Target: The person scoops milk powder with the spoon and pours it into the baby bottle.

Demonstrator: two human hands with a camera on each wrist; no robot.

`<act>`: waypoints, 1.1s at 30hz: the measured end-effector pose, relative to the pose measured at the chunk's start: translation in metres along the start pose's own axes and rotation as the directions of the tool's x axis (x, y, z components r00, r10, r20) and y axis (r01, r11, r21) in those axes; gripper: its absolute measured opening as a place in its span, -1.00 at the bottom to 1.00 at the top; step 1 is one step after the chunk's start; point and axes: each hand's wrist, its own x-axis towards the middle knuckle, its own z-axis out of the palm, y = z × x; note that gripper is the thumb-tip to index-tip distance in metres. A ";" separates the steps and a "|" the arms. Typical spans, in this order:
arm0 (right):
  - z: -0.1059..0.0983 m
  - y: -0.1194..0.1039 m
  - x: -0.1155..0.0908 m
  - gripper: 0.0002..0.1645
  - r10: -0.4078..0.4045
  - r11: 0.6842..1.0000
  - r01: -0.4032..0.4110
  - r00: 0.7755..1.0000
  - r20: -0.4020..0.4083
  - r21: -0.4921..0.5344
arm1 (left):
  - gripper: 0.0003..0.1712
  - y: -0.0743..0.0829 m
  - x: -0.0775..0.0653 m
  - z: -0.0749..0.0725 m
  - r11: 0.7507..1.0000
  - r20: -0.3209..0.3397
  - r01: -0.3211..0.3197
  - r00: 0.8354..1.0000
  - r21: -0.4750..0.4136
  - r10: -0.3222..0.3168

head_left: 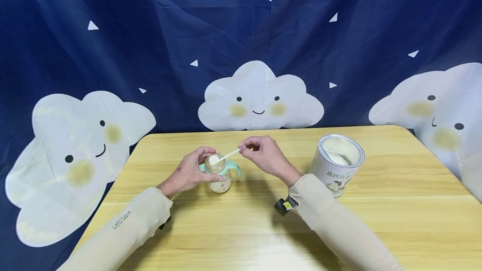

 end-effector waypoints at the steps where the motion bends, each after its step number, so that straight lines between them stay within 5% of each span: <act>1: 0.000 -0.001 -0.001 -0.84 -0.026 0.999 0.026 1.000 -0.002 -0.039 | -0.13 0.000 0.000 0.000 1.000 0.001 0.001 1.000 0.006 -0.001; 5: -0.001 -0.002 -0.003 -0.81 -0.081 0.993 0.080 0.997 -0.007 -0.091 | -0.13 0.001 0.000 -0.001 1.000 0.001 0.000 1.000 0.029 0.000; 13: -0.003 0.001 -0.003 -0.83 -0.041 0.997 0.041 0.999 0.000 -0.062 | -0.11 0.003 0.003 -0.002 0.999 0.017 -0.034 0.999 0.039 0.034; 24: -0.025 0.000 -0.004 -0.76 0.136 0.964 -0.136 0.991 0.014 0.228 | -0.04 0.014 0.015 -0.005 0.997 0.041 -0.075 0.996 -0.007 0.076; 33: -0.052 0.003 -0.004 -0.75 0.182 0.923 -0.157 0.982 -0.041 0.351 | 0.02 0.027 0.023 -0.004 0.998 0.077 -0.060 0.995 -0.034 0.062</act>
